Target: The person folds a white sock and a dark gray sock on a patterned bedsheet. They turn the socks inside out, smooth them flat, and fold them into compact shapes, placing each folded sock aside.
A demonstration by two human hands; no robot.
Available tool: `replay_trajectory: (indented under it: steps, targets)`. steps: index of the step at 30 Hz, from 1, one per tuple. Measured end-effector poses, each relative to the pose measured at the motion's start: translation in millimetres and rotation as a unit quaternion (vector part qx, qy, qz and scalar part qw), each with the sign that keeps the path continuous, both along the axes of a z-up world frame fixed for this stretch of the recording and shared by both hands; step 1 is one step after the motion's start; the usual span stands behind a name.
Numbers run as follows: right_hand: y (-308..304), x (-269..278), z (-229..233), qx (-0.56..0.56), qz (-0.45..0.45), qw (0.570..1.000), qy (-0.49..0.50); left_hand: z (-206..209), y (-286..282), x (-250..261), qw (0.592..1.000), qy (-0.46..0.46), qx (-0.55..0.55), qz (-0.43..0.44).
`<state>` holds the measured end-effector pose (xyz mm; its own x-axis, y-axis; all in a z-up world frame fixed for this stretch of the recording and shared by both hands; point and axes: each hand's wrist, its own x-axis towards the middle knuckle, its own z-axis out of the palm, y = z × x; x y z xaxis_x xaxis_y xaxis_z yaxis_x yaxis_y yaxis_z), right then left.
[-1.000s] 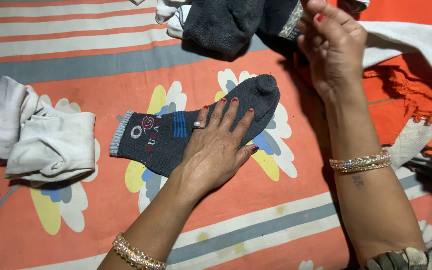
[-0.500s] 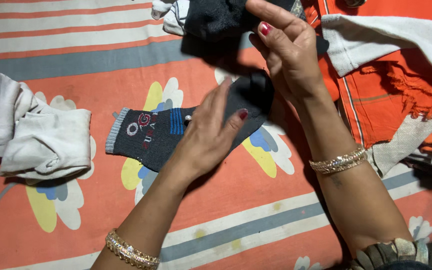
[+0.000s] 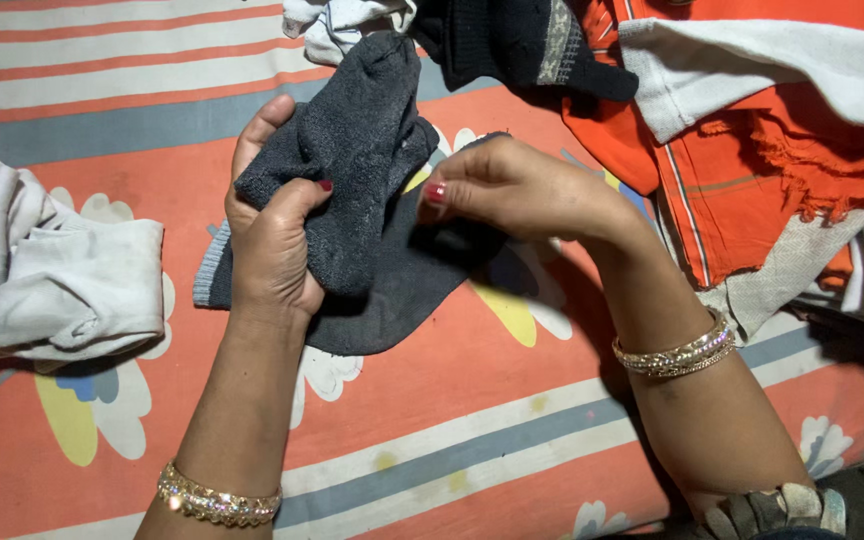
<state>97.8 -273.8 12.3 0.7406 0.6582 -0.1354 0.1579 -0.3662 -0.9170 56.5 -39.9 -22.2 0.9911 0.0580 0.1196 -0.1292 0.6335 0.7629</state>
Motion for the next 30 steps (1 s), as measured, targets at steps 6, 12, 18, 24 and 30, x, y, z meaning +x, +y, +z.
replay_trajectory:
  steps: [6,12,18,24,30]
  targets:
    - [-14.6,16.4,-14.2,0.259,-0.174,0.944,0.106,4.7,1.1,-5.5,0.996,-0.055,0.06,-0.03]
    - [-19.3,2.7,7.5,0.272,-0.153,0.948,0.062,-0.6,2.2,-2.7,0.987,-0.064,0.144,0.024]
    - [-27.6,-16.5,30.8,0.103,0.192,0.975,0.045,-4.5,7.2,1.2,1.0,-0.013,-0.023,0.01]
    - [-15.0,-3.7,14.1,0.082,-0.021,0.993,0.079,-6.2,15.0,1.5,0.993,-0.008,-0.118,-0.023]
    - [-9.5,-0.9,4.6,0.171,-0.183,0.959,0.134,-8.6,14.9,-3.8,0.978,-0.021,-0.182,-0.103]
